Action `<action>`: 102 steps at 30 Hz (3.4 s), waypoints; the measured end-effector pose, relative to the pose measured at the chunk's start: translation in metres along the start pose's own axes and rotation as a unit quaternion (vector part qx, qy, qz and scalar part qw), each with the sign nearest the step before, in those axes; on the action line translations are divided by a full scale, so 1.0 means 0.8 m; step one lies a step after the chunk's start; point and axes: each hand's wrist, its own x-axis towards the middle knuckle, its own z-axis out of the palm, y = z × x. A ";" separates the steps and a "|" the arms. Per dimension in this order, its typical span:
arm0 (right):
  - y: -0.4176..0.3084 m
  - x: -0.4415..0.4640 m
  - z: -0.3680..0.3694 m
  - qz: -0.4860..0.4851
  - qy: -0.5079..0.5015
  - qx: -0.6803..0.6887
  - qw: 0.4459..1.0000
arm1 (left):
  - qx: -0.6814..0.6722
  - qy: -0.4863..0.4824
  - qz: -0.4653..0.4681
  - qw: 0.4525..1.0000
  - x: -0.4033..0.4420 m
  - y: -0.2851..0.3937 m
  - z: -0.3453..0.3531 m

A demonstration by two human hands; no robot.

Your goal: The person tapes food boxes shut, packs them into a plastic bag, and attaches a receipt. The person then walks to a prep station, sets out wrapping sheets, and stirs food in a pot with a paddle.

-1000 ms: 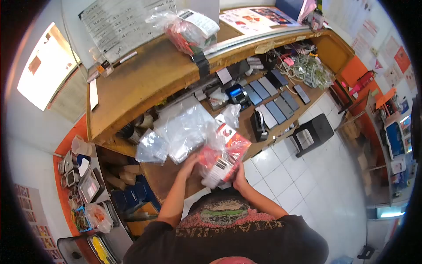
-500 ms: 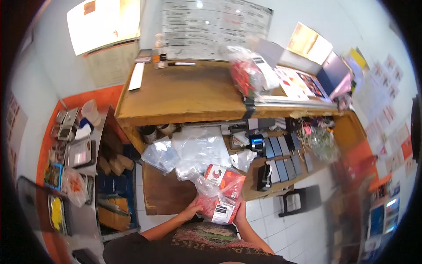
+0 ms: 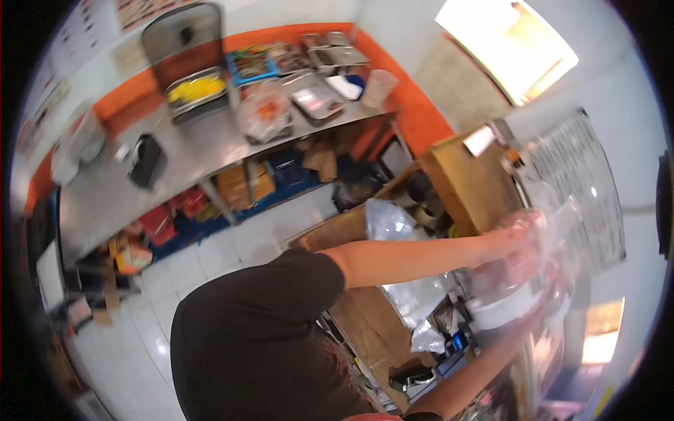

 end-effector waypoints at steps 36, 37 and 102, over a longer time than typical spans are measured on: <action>0.218 -0.316 0.830 0.411 -0.534 0.070 0.736 | 0.760 0.591 0.074 0.259 -0.785 0.140 -0.690; 0.220 -0.325 0.828 0.411 -0.535 0.069 0.735 | 0.765 0.584 0.058 0.265 -0.790 0.115 -0.692; -0.307 -2.169 0.444 0.002 -0.997 -0.064 0.039 | -0.320 0.929 0.130 -0.132 -1.867 -0.921 0.498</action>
